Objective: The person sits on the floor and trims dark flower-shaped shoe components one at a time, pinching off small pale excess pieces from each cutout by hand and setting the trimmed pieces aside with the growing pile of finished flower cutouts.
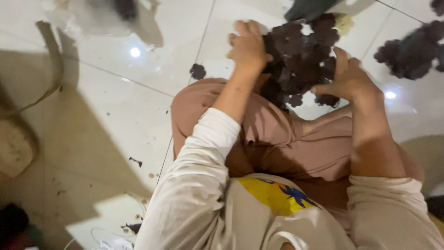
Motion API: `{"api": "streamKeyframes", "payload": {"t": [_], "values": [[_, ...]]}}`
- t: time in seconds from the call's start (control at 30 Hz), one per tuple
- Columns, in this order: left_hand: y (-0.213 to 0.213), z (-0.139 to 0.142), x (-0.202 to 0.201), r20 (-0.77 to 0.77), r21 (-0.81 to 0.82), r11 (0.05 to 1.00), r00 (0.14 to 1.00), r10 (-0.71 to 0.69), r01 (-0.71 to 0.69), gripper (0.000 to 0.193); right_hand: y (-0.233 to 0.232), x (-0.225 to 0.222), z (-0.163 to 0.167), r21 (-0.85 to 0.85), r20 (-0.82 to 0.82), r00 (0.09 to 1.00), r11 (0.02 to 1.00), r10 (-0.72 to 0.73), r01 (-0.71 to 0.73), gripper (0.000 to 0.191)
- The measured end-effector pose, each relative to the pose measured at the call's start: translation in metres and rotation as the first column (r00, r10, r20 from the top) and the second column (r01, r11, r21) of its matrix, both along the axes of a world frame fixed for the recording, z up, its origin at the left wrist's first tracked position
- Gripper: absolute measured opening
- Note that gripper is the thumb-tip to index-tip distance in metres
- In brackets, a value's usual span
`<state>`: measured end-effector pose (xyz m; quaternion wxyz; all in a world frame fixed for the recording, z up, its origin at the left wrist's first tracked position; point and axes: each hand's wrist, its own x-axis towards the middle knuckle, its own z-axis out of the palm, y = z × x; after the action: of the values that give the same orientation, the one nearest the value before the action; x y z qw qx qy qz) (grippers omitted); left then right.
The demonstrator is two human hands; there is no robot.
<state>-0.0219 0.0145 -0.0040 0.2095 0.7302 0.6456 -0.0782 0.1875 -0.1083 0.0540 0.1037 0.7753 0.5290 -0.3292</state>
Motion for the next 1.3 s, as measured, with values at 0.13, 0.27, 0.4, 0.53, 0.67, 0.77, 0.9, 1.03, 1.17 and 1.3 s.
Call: {"api": "streamKeyframes", "payload": {"t": [0.13, 0.27, 0.4, 0.53, 0.67, 0.77, 0.9, 1.03, 1.17, 1.3], "values": [[-0.017, -0.020, 0.031, 0.165, 0.127, 0.991, 0.985, -0.055, 0.034, 0.065, 0.000, -0.019, -0.024, -0.231, 0.088, 0.983, 0.957, -0.161, 0.177, 0.133], [-0.029, -0.026, 0.039, 0.401, 0.054, 0.996, 0.912, -0.081, 0.065, 0.036, -0.007, -0.015, -0.046, 0.049, 0.070, 0.994, 0.995, -0.087, 0.084, 0.112], [-0.022, -0.015, 0.037, 0.555, 0.002, 0.985, 0.819, -0.146, 0.174, 0.074, -0.008, 0.007, -0.049, 0.164, 0.040, 0.999, 0.986, -0.033, 0.026, 0.070], [0.000, -0.007, 0.006, 0.438, 0.146, 0.982, 0.881, -0.176, 0.124, 0.055, -0.009, 0.017, -0.027, 0.340, -0.035, 0.999, 0.940, -0.026, 0.036, 0.056], [0.045, -0.011, -0.060, -0.103, 0.114, 0.991, 0.991, 0.080, -0.068, 0.045, -0.010, -0.011, -0.008, 0.399, 0.034, 0.999, 0.917, 0.006, -0.019, 0.054], [0.058, -0.011, -0.087, -0.275, -0.065, 0.964, 0.934, 0.229, -0.256, 0.043, -0.003, -0.051, -0.011, 0.262, -0.034, 0.995, 0.961, 0.098, -0.085, 0.066], [0.058, -0.005, -0.091, -0.322, -0.124, 0.951, 0.918, 0.230, -0.282, 0.041, 0.000, -0.101, -0.028, 0.076, -0.007, 0.968, 0.966, 0.249, -0.248, 0.077], [0.057, -0.003, -0.095, -0.310, -0.129, 0.959, 0.929, 0.204, -0.253, 0.039, 0.003, -0.114, -0.044, 0.226, 0.086, 0.940, 0.913, 0.330, -0.341, 0.063], [0.059, -0.006, -0.101, -0.294, -0.137, 0.967, 0.941, 0.165, -0.213, 0.037, 0.004, -0.114, -0.064, 0.274, 0.084, 0.930, 0.889, 0.358, -0.367, 0.049], [0.060, -0.012, -0.106, -0.241, -0.077, 0.987, 0.963, 0.116, -0.138, 0.035, 0.009, -0.107, -0.082, 0.392, 0.032, 0.939, 0.860, 0.343, -0.328, 0.039]]}}
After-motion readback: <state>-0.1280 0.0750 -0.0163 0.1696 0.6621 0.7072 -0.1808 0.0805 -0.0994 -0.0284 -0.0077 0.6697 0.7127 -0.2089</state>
